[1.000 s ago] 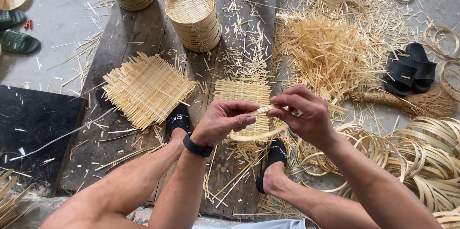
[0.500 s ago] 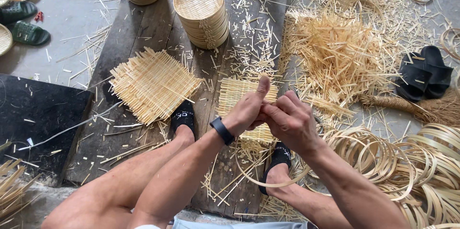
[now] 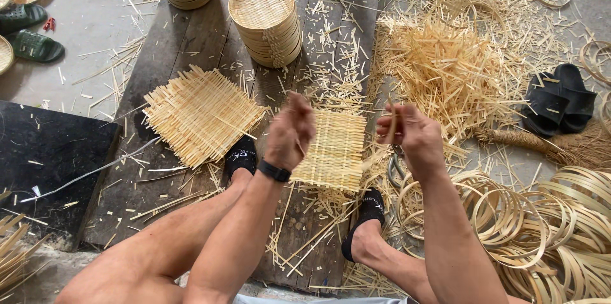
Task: The person sits on the floor assembling a round woven bamboo basket. They trim bamboo strips with scissors, fit a woven bamboo mat over a round wooden mold, bend and secure a thin bamboo rim around the mat edge, and press the formed basket into shape.
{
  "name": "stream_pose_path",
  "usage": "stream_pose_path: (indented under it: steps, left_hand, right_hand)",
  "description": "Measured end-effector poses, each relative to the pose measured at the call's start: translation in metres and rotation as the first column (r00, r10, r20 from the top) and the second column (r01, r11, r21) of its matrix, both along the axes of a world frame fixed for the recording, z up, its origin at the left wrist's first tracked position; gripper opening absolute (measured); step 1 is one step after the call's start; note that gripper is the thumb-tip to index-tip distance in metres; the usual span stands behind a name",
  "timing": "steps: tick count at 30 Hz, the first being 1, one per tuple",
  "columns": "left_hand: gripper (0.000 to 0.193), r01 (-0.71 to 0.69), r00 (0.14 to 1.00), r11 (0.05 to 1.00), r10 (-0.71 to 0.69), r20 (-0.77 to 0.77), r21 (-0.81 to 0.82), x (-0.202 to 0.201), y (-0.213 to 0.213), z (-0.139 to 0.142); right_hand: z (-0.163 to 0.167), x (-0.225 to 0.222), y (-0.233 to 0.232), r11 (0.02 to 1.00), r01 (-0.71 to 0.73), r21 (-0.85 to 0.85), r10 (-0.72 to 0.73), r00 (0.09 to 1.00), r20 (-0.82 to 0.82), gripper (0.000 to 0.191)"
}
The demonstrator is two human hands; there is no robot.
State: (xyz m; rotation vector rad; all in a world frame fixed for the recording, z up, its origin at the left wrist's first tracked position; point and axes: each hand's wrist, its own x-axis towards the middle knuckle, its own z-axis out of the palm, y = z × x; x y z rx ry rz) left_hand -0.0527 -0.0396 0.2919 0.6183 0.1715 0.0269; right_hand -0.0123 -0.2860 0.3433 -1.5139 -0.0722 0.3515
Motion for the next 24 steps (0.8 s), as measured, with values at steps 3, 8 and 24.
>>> stream_pose_path:
  steps: [3,8,24]
  left_hand:
    - [0.035,0.067,0.994,0.987,-0.054,0.094,-0.147,-0.003,0.019,0.004]
    - [0.032,0.339,0.923,0.925,-0.292,-0.25,0.172,-0.001,0.024,0.006]
    - [0.035,0.287,0.908,0.945,-0.214,-0.36,0.16,0.003,0.007,-0.043]
  right_hand:
    - [-0.023,-0.002,-0.013,0.917,0.001,0.4,0.06,0.988,-0.141,0.04]
    - [-0.054,0.004,-0.02,0.909,-0.027,0.417,0.114,0.976,-0.186,0.037]
    - [-0.078,0.009,-0.016,0.975,-0.018,0.221,0.112,0.9,-0.421,0.055]
